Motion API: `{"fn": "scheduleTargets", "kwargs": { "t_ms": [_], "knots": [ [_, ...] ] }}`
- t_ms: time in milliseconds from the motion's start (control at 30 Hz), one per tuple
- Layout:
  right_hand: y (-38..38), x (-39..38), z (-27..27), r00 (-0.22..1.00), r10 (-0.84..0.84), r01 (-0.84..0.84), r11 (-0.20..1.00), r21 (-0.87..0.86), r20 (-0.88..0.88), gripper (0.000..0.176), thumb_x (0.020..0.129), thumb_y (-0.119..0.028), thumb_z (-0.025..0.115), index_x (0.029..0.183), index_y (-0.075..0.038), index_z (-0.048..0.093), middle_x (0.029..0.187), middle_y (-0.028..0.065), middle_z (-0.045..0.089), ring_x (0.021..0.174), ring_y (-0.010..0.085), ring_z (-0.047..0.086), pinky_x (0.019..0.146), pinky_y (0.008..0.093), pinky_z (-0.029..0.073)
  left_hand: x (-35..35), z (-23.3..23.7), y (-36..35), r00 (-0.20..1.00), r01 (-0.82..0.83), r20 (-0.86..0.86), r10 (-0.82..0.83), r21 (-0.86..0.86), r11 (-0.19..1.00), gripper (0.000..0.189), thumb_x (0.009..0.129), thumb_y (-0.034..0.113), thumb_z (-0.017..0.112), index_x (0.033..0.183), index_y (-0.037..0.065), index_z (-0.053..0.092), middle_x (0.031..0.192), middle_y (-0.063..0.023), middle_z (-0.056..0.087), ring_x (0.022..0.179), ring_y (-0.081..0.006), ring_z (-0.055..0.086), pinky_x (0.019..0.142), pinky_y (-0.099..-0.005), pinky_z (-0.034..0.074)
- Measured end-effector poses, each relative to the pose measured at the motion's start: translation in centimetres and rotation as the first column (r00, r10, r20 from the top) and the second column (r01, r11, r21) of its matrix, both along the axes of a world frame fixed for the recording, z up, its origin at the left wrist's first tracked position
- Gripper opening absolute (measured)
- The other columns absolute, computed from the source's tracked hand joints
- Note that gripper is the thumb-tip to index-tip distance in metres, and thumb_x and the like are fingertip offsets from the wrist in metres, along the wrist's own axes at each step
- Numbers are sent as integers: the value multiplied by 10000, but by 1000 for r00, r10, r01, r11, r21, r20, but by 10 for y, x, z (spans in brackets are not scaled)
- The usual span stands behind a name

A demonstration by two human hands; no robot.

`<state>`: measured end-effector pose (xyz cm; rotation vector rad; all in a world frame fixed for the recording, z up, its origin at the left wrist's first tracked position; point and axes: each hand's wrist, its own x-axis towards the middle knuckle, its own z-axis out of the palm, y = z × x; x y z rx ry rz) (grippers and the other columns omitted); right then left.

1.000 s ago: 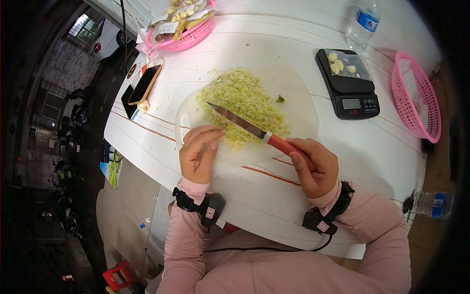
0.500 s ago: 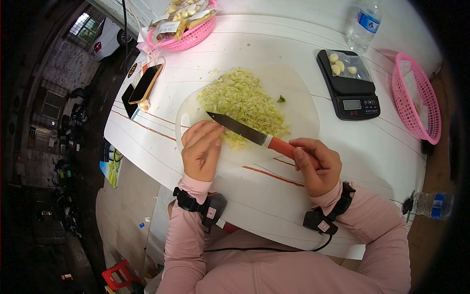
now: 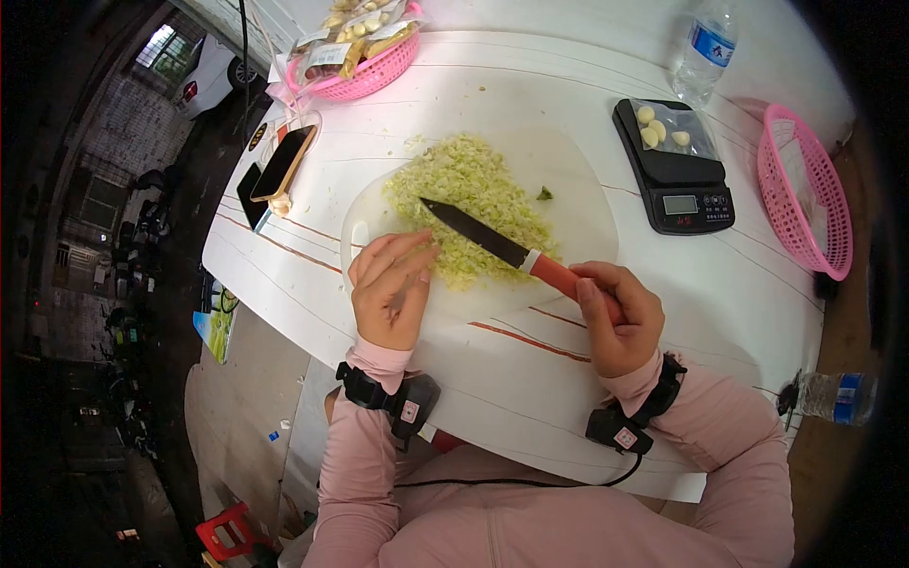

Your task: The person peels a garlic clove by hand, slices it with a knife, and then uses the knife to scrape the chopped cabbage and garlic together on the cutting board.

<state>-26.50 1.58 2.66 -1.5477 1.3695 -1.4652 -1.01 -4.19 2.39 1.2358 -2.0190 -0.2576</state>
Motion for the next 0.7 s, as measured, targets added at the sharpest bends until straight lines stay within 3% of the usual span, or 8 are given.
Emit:
{"fn": "scheduleTargets", "kwargs": {
  "t_ms": [67, 133, 467, 533, 700],
  "knots": [
    [1, 0, 1, 1000, 27, -27, 1000, -15, -12, 149, 948, -89, 621, 1045, 16, 663, 782, 112, 675, 644, 138, 608, 619, 241, 475, 1, -1, -1, 1000, -4, -9, 4, 0, 1000, 302, 820, -13, 583, 1079, 36, 729, 1182, -117, 687, 1177, -302, 567, 1053, -407, 386],
    [3, -1, 1, 998, 48, -50, 997, -59, -44, 150, 936, -84, 638, 1047, 12, 667, 810, 120, 687, 675, 151, 638, 633, 256, 496, 2, -6, -3, 996, -12, -84, 11, -10, 1000, 299, 805, 3, 620, 1074, 74, 730, 1180, -66, 688, 1134, -282, 577, 1036, -376, 351],
    [1, -1, -2, 992, 91, -101, 989, -111, -90, 143, 909, -62, 655, 1036, 2, 677, 809, 130, 692, 672, 181, 661, 632, 271, 510, 4, -14, -3, 983, -43, -179, 45, 14, 999, 285, 810, -1, 628, 1070, 69, 723, 1082, -104, 645, 1024, -272, 593, 956, -350, 378],
    [1, 1, 1, 997, 37, -38, 999, -19, -71, 129, 940, -44, 615, 1027, 35, 667, 798, 83, 667, 674, 100, 585, 633, 218, 456, 4, -11, -2, 985, -51, -166, 50, 1, 999, 281, 811, -1, 627, 1065, 72, 724, 1080, -103, 642, 1011, -269, 589, 949, -349, 379],
    [1, 2, 0, 997, 25, -28, 999, -43, -79, 133, 945, -54, 612, 1030, 34, 666, 787, 78, 662, 662, 100, 579, 624, 220, 453, 4, -11, -2, 981, -54, -188, 55, 13, 998, 283, 810, -5, 627, 1064, 73, 726, 1083, -105, 637, 1011, -264, 588, 948, -347, 381]
  ]
}}
